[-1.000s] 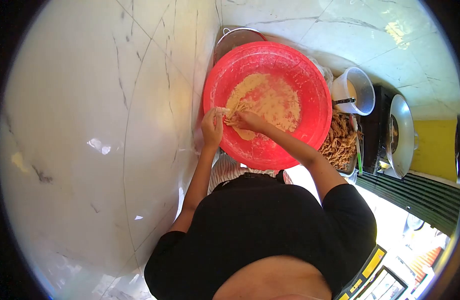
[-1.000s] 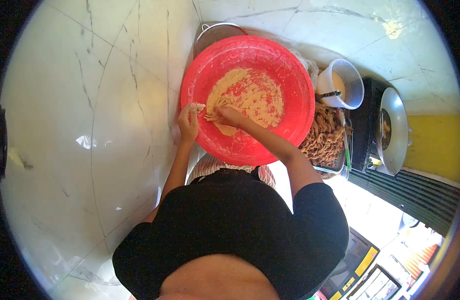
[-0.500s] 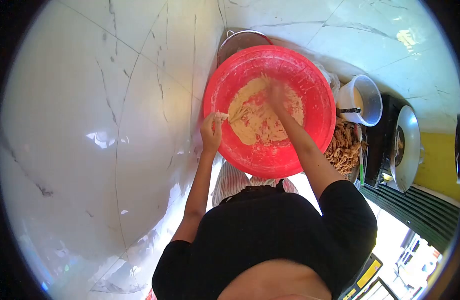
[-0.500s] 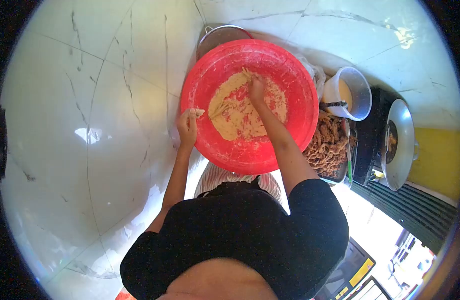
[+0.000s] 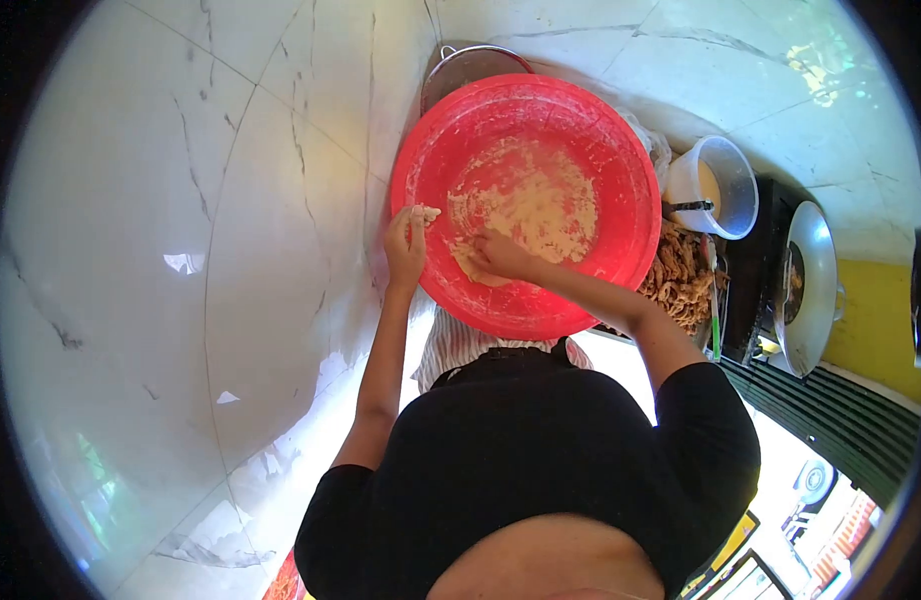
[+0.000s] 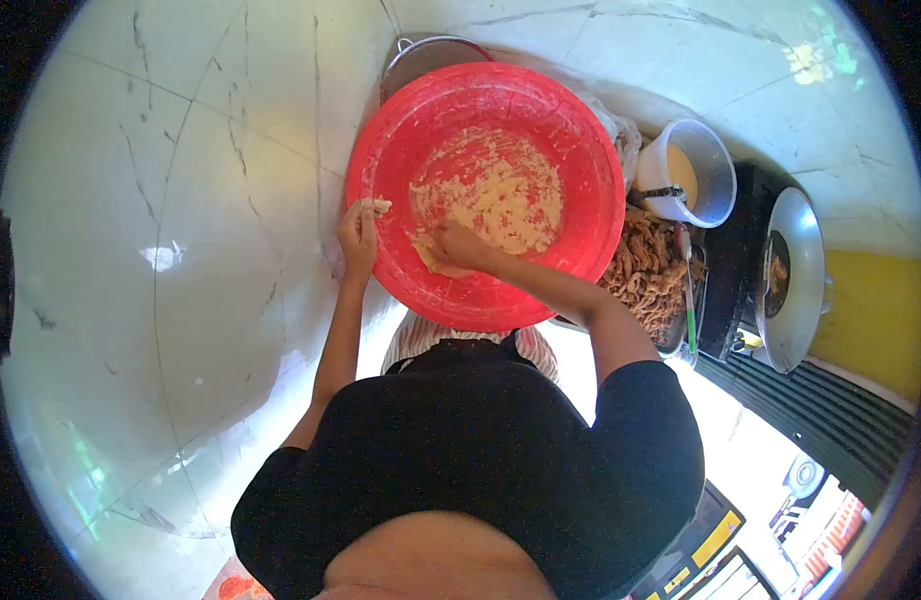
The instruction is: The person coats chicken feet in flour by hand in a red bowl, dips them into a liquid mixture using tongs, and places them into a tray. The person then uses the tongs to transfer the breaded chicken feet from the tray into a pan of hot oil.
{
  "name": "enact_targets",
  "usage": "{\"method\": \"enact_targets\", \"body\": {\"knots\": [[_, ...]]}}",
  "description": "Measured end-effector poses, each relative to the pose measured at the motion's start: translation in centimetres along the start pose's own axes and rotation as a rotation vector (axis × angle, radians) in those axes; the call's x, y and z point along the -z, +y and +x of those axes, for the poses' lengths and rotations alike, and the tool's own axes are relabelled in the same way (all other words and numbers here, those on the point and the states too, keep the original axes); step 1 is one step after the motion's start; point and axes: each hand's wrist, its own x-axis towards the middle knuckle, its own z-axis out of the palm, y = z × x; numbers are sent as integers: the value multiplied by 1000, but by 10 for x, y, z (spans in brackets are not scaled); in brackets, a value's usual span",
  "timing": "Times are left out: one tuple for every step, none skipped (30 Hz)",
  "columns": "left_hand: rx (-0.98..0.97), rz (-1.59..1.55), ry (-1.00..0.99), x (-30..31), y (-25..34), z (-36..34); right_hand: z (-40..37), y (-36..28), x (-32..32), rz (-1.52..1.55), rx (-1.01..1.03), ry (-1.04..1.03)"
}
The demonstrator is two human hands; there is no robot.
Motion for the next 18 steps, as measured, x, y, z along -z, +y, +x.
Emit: {"method": "enact_targets", "body": {"knots": [[15, -9, 0, 0, 1, 0, -10, -14, 14, -158, -32, -217], [14, -14, -7, -1, 2, 0, -20, -22, 22, -314, -65, -435], [21, -38, 2, -1, 4, 0, -30, -19, 16, -314, -73, -432], [29, -62, 11, -1, 4, 0, -39, -14, 7, -227, -261, -422], [26, -67, 3, -2, 3, 0, -46, -7, 0, -137, -449, -408], [17, -59, 13, -2, 1, 0, -45, -7, 6, -138, -456, -402], [7, -50, 22, -2, 0, 0, -39, -7, 17, -5, -566, -619], [3, -53, 15, -2, -1, 0, -34, -7, 26, 135, -671, -833], [11, -55, 17, -2, 0, 0, -31, -4, 29, 137, -675, -826], [19, -55, 21, -2, 0, 1, -28, -2, 31, 211, -680, -846], [15, -55, 17, -3, 1, 0, -27, -1, 32, 284, -682, -866], [29, -70, 18, -3, 0, 0, -27, -8, 40, 286, -682, -862], [45, -84, 20, -3, 0, -1, -28, -24, 58, 434, -661, -638], [44, -84, 19, -3, 2, -1, -29, -34, 71, 575, -633, -411], [45, -53, 7, -3, 5, 0, -27, -34, 78, 576, -633, -411], [46, -21, -4, -2, 7, -1, -21, -30, 86, 495, -613, -399], [46, -20, -5, -3, 7, 0, -18, -24, 93, 415, -593, -387], [-19, 44, -17, -4, 7, 1, -22, -10, 90, 418, -593, -387]]}}
